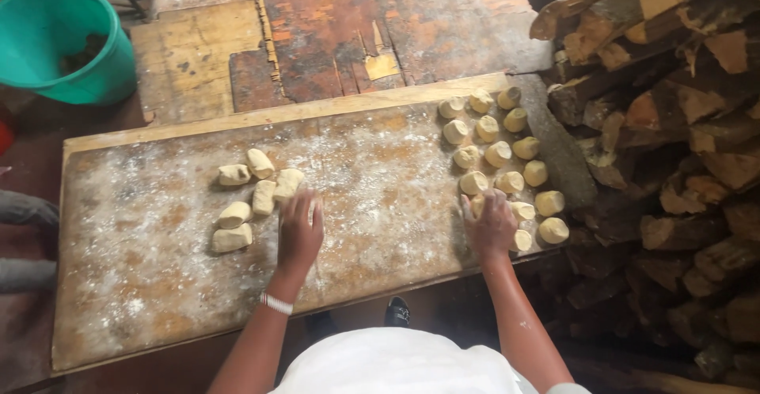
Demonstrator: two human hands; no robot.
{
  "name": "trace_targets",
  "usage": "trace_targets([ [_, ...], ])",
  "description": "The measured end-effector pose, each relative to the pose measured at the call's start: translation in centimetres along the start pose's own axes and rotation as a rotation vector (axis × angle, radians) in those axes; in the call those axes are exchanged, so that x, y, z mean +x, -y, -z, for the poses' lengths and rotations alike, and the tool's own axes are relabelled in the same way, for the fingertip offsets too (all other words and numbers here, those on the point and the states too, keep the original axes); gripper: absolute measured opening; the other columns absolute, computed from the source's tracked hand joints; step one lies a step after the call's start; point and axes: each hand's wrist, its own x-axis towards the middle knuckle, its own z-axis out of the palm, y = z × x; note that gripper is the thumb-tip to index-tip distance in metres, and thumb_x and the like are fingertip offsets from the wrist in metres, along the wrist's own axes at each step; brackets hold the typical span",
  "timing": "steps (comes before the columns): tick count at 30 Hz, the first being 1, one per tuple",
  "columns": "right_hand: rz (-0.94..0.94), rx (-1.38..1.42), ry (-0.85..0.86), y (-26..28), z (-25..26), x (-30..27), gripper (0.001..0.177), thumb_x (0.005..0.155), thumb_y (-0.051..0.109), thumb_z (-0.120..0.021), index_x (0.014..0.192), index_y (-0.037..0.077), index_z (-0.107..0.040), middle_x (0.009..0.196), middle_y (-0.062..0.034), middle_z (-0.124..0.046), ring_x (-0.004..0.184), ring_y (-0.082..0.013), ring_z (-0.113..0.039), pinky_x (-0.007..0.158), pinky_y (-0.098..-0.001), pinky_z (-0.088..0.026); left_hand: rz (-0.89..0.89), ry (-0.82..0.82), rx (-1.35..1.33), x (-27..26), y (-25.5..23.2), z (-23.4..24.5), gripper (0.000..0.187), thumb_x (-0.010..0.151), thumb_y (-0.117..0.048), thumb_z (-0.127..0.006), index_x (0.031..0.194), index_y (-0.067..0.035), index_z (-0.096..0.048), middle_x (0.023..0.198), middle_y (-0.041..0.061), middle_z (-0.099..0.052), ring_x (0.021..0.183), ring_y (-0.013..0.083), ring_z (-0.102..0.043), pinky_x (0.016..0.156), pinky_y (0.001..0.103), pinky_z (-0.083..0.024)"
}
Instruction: The person repeatedly takes small pieces of dough, rolls them into uniform shapes, and arranges them in neat rows on a floured wooden board. Another person occasionally adds more dough to the workspace. The process continues throughout the clip with consistent hand movements.
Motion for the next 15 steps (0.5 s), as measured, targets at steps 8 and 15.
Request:
trace_targets([
  [8, -0.032, 0.087, 0.014, 0.0, -0.6, -1.4, 0.04, 0.096, 0.03, -0.073, 0.117, 0.003, -0.052, 0.111, -0.0205, -0.061, 0.103, -0.0397, -0.061, 0.087, -0.0507, -0.054, 0.05, 0.337, 0.344, 5.9, 2.6, -1.3, 0.048, 0.101, -0.021, -0.054, 0.143, 0.002, -0.05, 0.158, 0.026, -0.036, 0.147, 0.0522, -0.027, 0.117, 0.053, -0.035],
  [15, -0.029, 0.134, 0.049, -0.3, -0.2, -1.1, 0.042, 0.095, 0.027, -0.073, 0.122, 0.002, -0.051, 0.116, -0.0203, -0.06, 0.107, -0.0407, -0.059, 0.092, -0.0504, -0.051, 0.034, 0.286, 0.516, 6.6, 3.8, -2.3, 0.049, 0.095, 0.004, -0.054, 0.144, 0.0, -0.052, 0.154, 0.028, -0.043, 0.138, 0.0532, -0.04, 0.114, 0.056, -0.037],
])
